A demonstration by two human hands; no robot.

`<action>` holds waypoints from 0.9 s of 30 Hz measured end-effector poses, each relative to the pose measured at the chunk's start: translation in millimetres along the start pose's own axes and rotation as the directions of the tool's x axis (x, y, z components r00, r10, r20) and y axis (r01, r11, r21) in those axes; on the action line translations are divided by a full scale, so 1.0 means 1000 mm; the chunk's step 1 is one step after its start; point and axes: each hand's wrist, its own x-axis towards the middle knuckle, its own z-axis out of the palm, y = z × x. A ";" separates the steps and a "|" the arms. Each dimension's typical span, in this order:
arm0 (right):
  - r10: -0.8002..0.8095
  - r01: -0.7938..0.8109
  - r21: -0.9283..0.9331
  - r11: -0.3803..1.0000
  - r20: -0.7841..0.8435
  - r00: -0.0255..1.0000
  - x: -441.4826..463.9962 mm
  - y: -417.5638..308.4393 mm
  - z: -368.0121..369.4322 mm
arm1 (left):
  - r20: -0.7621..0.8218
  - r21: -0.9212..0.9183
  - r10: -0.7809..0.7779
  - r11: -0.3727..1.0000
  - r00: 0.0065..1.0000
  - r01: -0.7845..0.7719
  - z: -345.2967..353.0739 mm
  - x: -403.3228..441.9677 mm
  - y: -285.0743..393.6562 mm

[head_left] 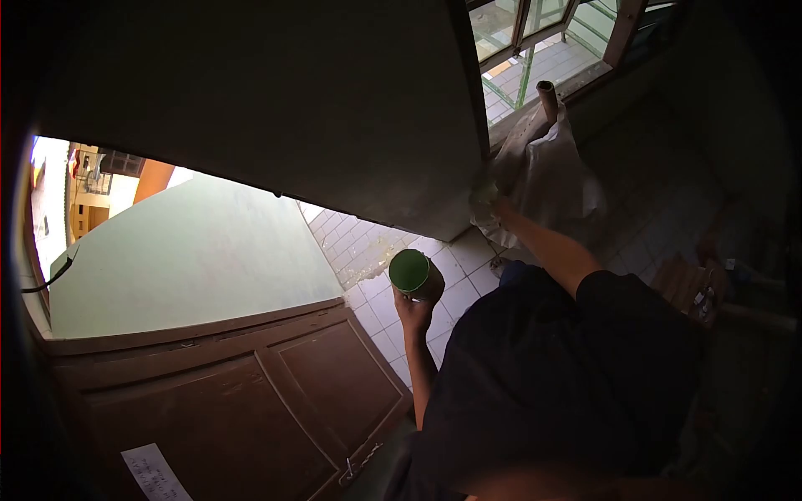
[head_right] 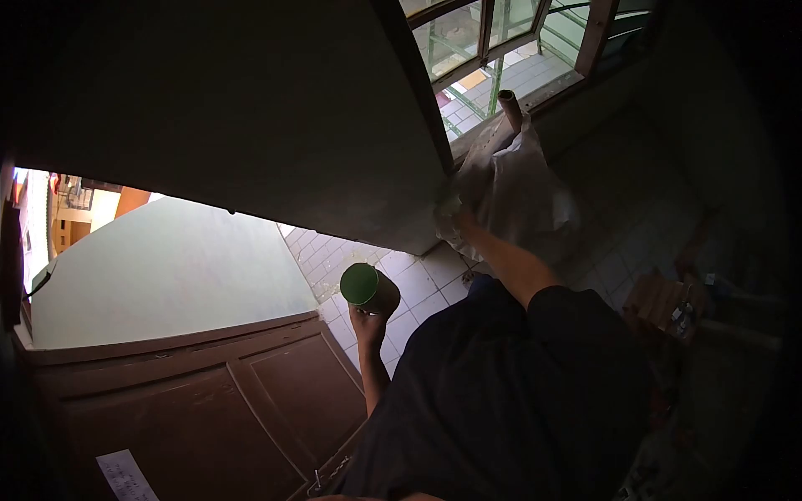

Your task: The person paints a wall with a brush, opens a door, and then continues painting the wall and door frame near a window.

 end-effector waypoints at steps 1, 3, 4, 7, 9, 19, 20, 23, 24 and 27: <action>0.008 -0.008 0.002 1.000 0.002 1.000 0.006 -0.007 -0.002 | 0.003 0.005 -0.007 1.000 1.000 0.007 0.005 -0.001 0.003; -0.013 0.004 -0.176 0.984 -0.047 0.999 0.006 -0.045 -0.005 | 0.002 -0.039 -0.046 0.998 0.999 0.046 0.017 -0.003 0.009; -0.003 -0.005 -0.176 0.984 -0.045 0.999 -0.011 -0.073 -0.012 | 0.005 -0.035 -0.055 0.998 0.998 0.055 0.023 -0.004 0.006; 0.034 -0.034 0.007 0.999 -0.082 0.996 -0.045 -0.125 -0.032 | -0.003 -0.030 -0.075 0.997 0.997 0.075 0.037 -0.002 -0.002; -0.175 0.157 -0.240 0.958 -0.058 0.983 -0.021 -0.097 -0.026 | 0.016 0.013 -0.078 0.997 0.997 0.078 0.052 -0.001 0.004; -0.260 0.156 0.326 0.932 0.306 0.916 -0.197 -0.210 -0.119 | 0.041 0.159 0.021 0.987 0.999 -0.027 0.091 -0.020 0.032; -0.294 0.117 0.387 0.915 0.438 0.849 -0.204 -0.211 -0.132 | 0.044 0.173 0.020 0.984 0.999 -0.027 0.089 -0.022 0.034; -0.343 0.126 0.393 0.911 0.552 0.760 -0.249 -0.227 -0.167 | 0.028 0.211 0.051 0.976 0.998 -0.056 0.080 -0.030 0.037; -0.354 0.179 0.349 0.920 0.544 0.761 -0.266 -0.232 -0.176 | 0.016 0.238 0.080 0.968 0.997 -0.082 0.075 -0.032 0.037; -0.368 0.265 0.257 0.929 0.604 0.707 -0.299 -0.231 -0.190 | -0.021 0.276 0.147 0.952 0.989 -0.136 0.056 -0.044 0.042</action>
